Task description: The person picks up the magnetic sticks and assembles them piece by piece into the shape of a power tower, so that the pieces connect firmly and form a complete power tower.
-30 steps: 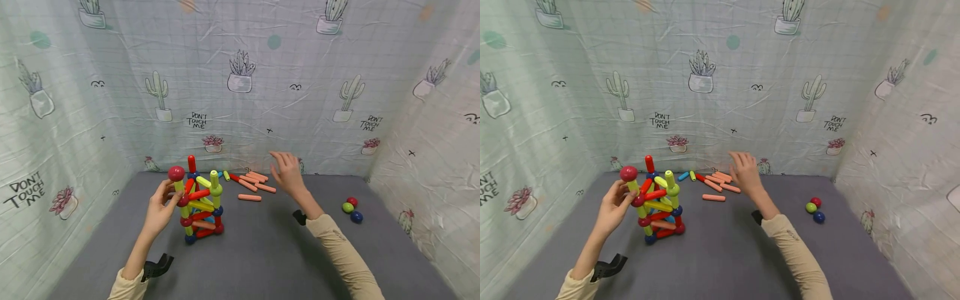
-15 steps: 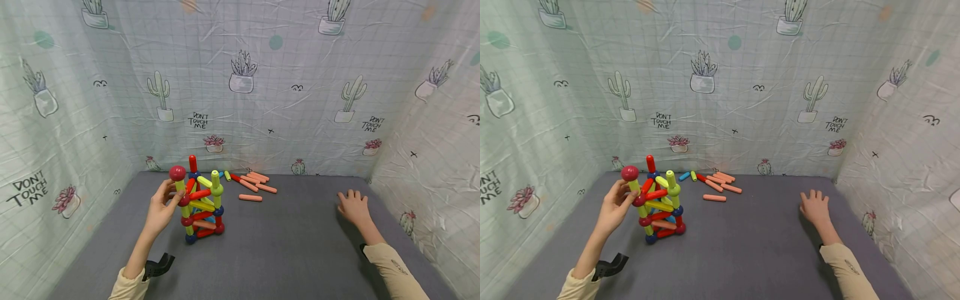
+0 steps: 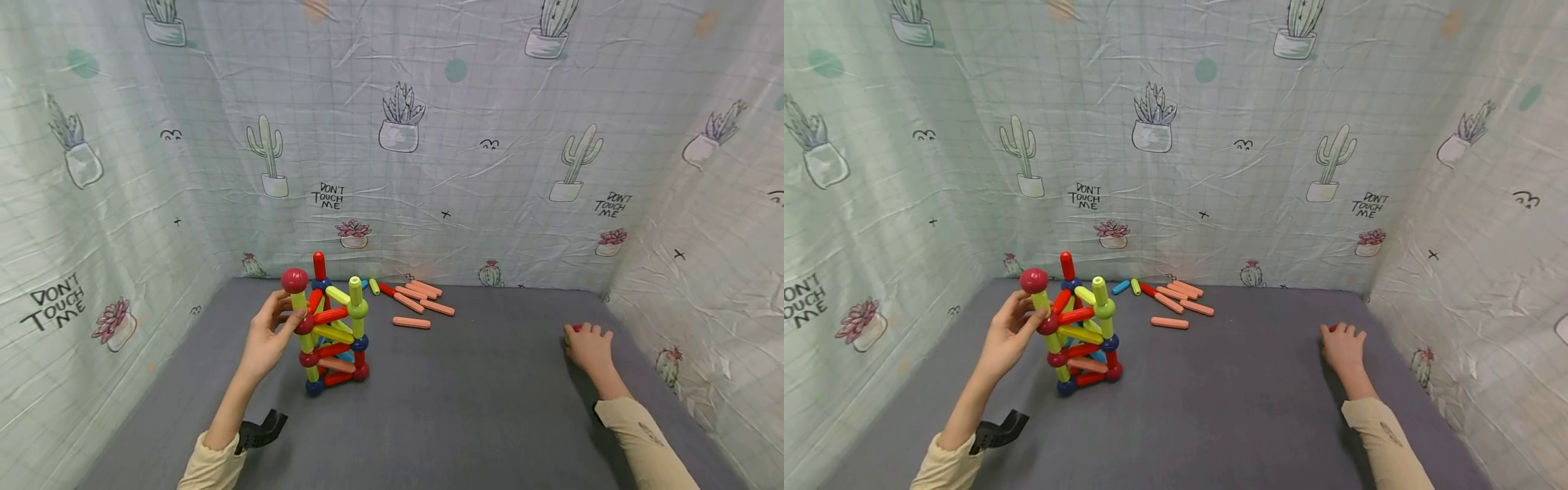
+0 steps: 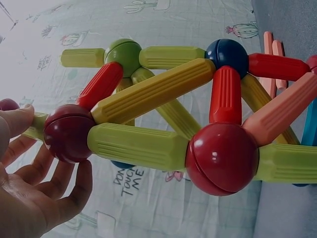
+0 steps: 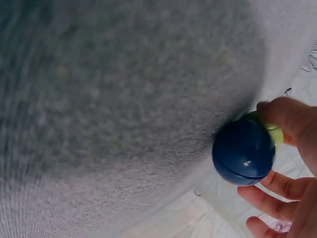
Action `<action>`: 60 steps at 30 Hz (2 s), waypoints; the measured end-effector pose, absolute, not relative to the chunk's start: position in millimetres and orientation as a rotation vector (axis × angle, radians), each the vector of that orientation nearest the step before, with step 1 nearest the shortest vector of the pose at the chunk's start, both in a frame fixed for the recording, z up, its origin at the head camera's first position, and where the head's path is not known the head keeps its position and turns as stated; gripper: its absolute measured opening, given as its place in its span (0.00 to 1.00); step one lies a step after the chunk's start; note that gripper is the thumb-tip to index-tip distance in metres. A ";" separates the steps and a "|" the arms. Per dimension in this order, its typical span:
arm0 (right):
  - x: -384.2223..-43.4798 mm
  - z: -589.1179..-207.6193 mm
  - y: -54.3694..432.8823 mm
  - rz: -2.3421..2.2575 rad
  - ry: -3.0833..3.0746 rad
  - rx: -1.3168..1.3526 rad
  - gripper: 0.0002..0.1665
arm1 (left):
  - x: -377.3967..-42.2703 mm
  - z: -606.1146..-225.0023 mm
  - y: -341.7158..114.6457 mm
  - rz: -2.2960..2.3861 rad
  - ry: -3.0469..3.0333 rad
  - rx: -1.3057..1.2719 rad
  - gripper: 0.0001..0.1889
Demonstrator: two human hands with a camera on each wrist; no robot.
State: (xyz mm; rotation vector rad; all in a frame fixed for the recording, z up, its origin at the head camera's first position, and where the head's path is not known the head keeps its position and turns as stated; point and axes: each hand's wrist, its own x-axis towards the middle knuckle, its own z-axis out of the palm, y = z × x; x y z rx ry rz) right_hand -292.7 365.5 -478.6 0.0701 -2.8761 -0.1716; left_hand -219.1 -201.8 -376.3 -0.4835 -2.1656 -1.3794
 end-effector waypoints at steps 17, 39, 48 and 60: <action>-313.9 -292.3 113.5 0.186 -2.250 1.016 0.20 | -218.0 -378.3 -204.3 -1.376 -2.155 -0.495 0.16; -333.3 -285.2 14.8 0.409 -2.181 1.252 0.25 | -215.1 -373.7 -198.2 -1.413 -2.126 -0.503 0.16; -330.5 -370.5 146.1 0.206 -2.277 0.918 0.23 | -219.5 -377.3 -203.4 -1.414 -2.078 -0.531 0.15; -292.5 -446.9 328.3 0.020 -2.519 0.437 0.17 | -219.4 -377.7 -202.9 -1.400 -2.118 -0.494 0.16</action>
